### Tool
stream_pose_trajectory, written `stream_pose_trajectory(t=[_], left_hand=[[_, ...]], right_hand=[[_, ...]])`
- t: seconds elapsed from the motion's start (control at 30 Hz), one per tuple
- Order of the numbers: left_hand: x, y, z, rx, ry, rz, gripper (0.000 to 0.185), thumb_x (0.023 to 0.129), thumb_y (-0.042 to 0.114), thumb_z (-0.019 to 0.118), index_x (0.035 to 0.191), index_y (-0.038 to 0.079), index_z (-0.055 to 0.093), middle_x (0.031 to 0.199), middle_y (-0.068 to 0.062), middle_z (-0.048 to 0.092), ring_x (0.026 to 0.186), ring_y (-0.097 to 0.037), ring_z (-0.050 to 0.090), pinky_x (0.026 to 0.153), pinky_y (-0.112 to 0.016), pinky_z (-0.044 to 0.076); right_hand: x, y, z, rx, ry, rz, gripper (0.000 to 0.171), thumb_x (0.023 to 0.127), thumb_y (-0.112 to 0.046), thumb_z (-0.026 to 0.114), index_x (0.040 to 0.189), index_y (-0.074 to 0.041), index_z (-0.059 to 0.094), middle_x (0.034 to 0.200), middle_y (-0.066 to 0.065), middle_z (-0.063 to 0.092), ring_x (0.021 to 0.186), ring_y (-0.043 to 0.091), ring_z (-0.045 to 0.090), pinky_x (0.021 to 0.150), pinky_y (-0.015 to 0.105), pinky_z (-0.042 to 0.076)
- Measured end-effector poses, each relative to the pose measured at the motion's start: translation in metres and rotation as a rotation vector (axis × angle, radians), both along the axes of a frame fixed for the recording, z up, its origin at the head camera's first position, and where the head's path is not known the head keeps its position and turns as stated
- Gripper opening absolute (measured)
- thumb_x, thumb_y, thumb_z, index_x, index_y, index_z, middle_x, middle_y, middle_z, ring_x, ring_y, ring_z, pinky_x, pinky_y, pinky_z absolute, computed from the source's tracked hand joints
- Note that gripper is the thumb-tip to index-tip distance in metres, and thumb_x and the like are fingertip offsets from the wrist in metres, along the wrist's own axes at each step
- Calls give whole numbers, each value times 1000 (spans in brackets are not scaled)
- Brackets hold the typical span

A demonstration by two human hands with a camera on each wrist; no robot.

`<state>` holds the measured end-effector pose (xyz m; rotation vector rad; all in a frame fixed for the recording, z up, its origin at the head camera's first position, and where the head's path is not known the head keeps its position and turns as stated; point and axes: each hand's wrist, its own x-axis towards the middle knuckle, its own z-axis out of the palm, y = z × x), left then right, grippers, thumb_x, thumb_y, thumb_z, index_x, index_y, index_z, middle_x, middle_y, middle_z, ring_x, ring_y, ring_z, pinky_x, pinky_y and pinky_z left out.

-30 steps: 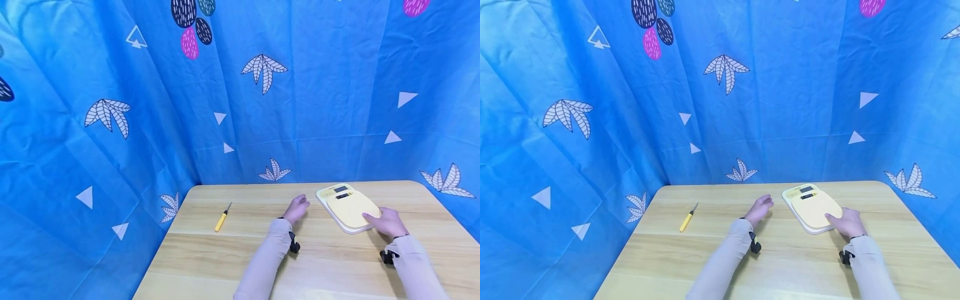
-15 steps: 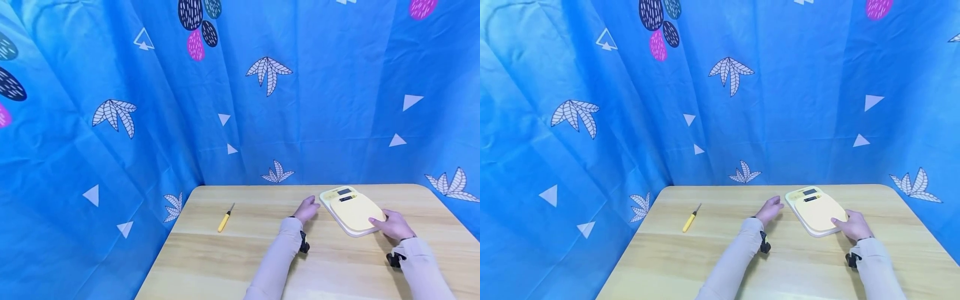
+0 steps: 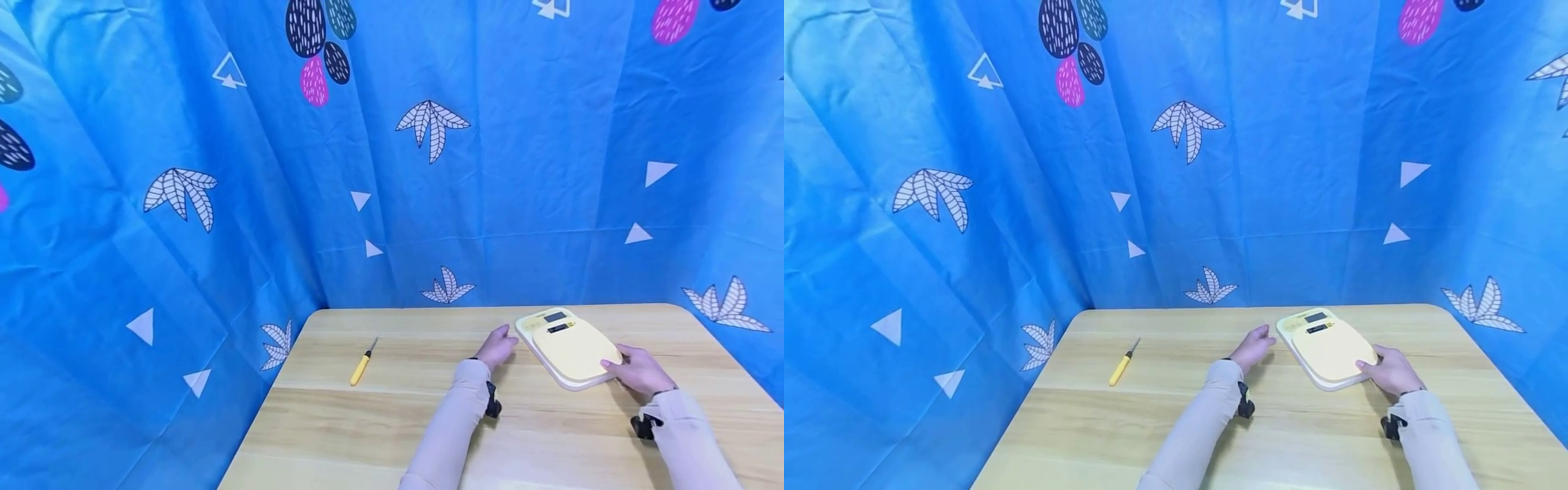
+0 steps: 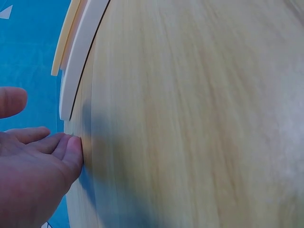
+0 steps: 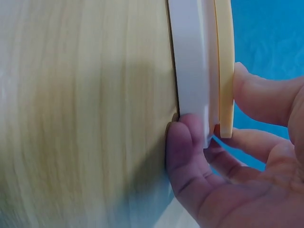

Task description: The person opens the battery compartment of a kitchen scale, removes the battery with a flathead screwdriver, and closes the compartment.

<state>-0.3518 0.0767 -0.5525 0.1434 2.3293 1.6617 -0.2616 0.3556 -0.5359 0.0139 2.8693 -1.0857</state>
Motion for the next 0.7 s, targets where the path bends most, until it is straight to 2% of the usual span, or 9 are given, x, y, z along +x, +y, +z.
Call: stream_pose_trajectory(t=[0.07,0.13,0.2,0.33,0.4,0.5,0.57,0.63,0.7], left_hand=[[1,0,1,-9,2,-1,58,103,20,57,157,5,41,160,-17,47,150,-35,43,129,-53,36],[2,1,1,-16,1,0,57,104,20,56,157,6,41,159,-17,48,150,-35,43,128,-52,37],[2,2,0,-25,5,-3,57,103,20,56,157,6,41,159,-18,48,149,-36,44,128,-53,37],[-2,4,-4,-35,11,-2,58,102,21,58,156,6,42,158,-17,49,148,-36,45,128,-54,36],[-4,5,-5,-30,15,-8,57,102,20,59,155,7,44,158,-16,50,148,-35,46,129,-54,36],[-4,5,-4,-19,16,-15,56,103,19,57,155,6,44,158,-14,50,149,-32,46,129,-50,36],[-4,7,-3,4,12,-26,55,103,16,56,156,5,43,158,-14,50,149,-31,46,129,-48,36],[-4,7,-1,1,8,-25,57,103,15,56,156,3,41,159,-14,50,149,-31,45,129,-47,36],[-4,6,-1,-12,4,-23,58,102,17,57,157,4,41,159,-12,50,149,-31,46,130,-48,35]], right_hand=[[1,0,0,-32,-4,1,71,104,-25,59,145,26,31,98,30,68,79,34,64,70,35,57],[2,0,0,-70,-10,6,70,104,-22,59,146,26,29,83,14,66,66,18,58,57,24,48],[3,1,1,-91,-17,12,70,104,-19,58,147,26,27,77,8,64,62,15,56,54,22,47],[4,3,1,-133,-53,2,71,104,-17,58,148,26,21,74,6,62,60,14,57,52,22,48],[3,4,0,-146,-61,7,72,104,-17,58,149,25,20,78,11,63,60,14,57,52,22,49],[3,5,-3,-151,-42,23,72,104,-19,60,149,23,23,101,30,65,61,15,58,53,23,51],[3,6,-4,-150,-20,41,71,104,-20,60,149,23,26,119,42,58,61,14,58,53,24,51],[3,6,-5,-146,-9,45,71,104,-21,60,149,22,27,134,47,47,62,15,59,54,23,52],[3,5,-5,-125,2,57,69,105,-22,58,149,23,27,140,49,42,70,20,62,57,24,52]])
